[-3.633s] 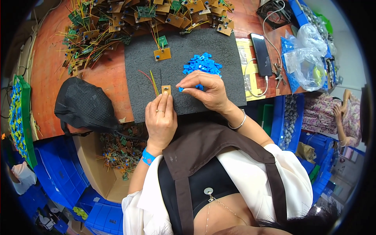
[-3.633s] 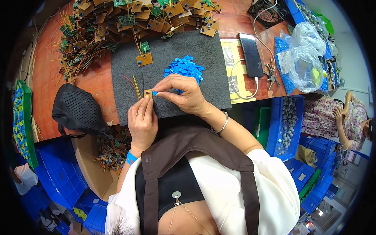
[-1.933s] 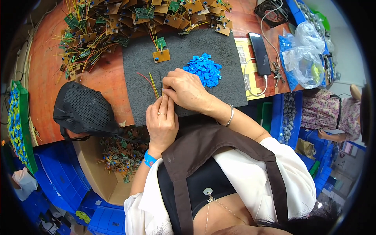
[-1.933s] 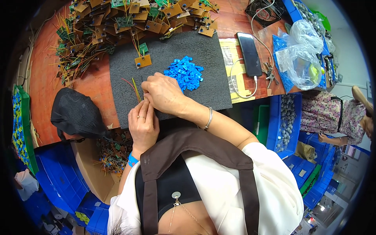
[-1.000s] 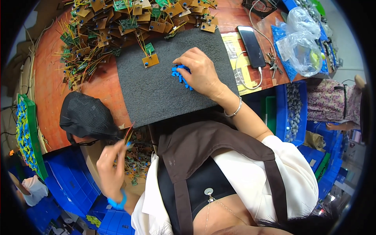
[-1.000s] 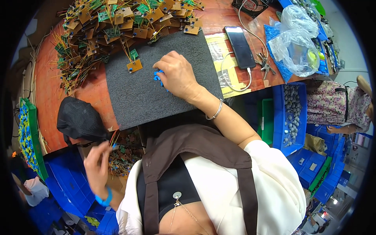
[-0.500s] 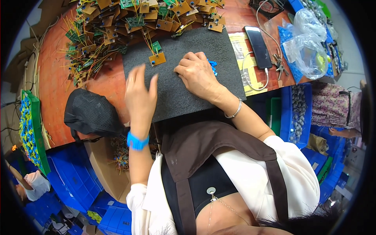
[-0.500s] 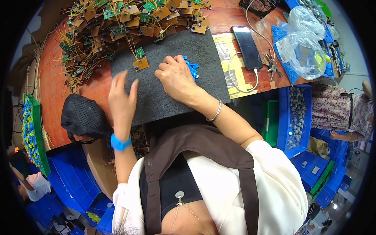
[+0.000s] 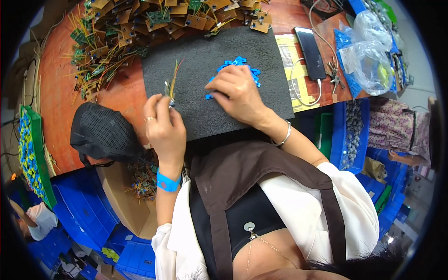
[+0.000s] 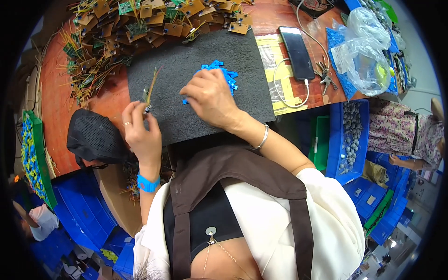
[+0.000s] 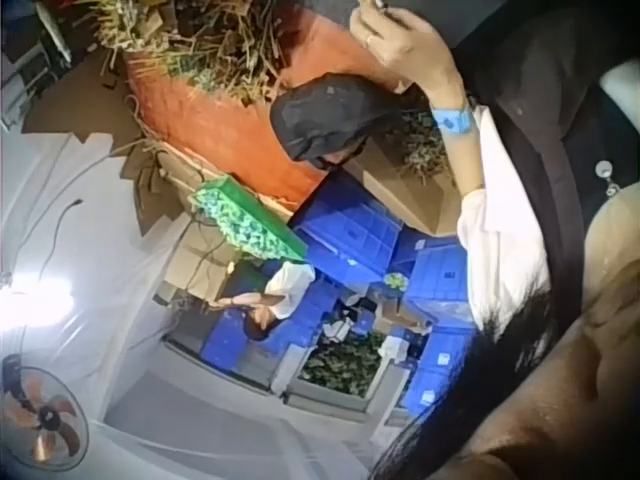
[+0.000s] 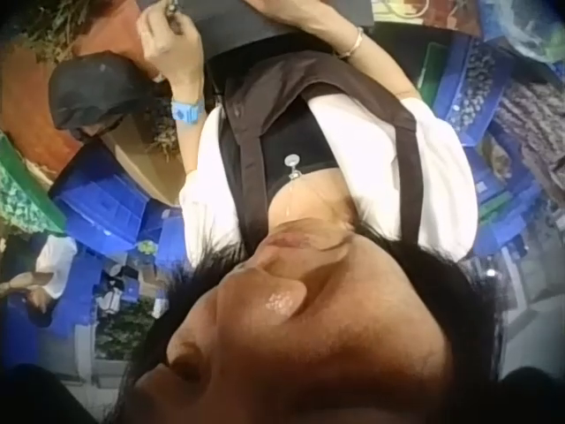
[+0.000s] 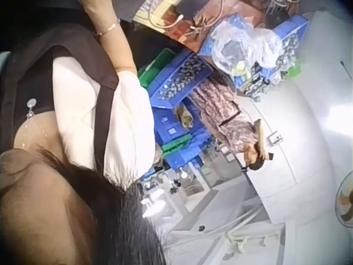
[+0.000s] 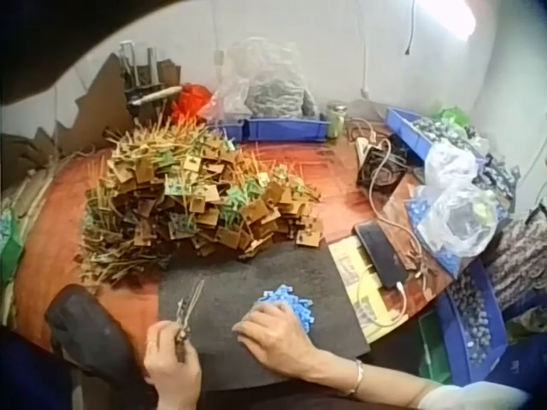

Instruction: The recorder is seen threading small blue plastic pieces onto wires at a factory workbench.

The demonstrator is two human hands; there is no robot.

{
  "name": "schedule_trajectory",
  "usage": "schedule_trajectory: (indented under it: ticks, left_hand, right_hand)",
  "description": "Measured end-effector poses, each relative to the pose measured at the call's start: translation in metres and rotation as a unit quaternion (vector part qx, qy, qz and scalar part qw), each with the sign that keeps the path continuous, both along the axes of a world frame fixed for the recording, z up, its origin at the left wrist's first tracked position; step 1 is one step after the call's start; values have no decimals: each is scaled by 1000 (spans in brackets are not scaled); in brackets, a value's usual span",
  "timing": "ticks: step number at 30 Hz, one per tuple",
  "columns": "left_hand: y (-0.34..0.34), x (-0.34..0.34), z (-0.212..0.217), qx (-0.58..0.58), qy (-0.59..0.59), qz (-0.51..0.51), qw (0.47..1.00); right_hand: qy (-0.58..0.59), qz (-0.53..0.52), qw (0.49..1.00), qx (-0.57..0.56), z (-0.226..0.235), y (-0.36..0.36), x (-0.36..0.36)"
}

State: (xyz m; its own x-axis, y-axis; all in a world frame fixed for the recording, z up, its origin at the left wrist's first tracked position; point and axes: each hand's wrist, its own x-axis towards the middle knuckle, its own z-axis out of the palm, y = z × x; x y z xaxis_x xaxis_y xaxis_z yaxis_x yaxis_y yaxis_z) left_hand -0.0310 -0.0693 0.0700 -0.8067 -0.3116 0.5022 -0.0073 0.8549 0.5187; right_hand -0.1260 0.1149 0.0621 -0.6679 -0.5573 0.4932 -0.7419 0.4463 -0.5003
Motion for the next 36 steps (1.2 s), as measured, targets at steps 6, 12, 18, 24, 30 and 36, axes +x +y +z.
schedule_trajectory:
  ticks: [6,12,18,24,30,36]
  left_hand:
    - [18,37,-15,-98,-79,-73,989]
    - [18,42,-16,-97,-87,-88,988]
    - [12,45,-11,-105,-94,-128,982]
    - [1,37,5,-103,-142,-195,965]
    - [7,38,10,-187,-153,-234,942]
    - [7,39,8,-190,-165,-236,939]
  right_hand:
    - [13,0,1000,19,5,4,0]
    - [9,11,996,85,5,-3,6]
    - [94,31,979,180,-1,-11,15]
    - [56,72,984,154,-1,-11,21]
    - [21,88,991,97,0,-9,18]
    - [30,19,994,105,0,-11,23]
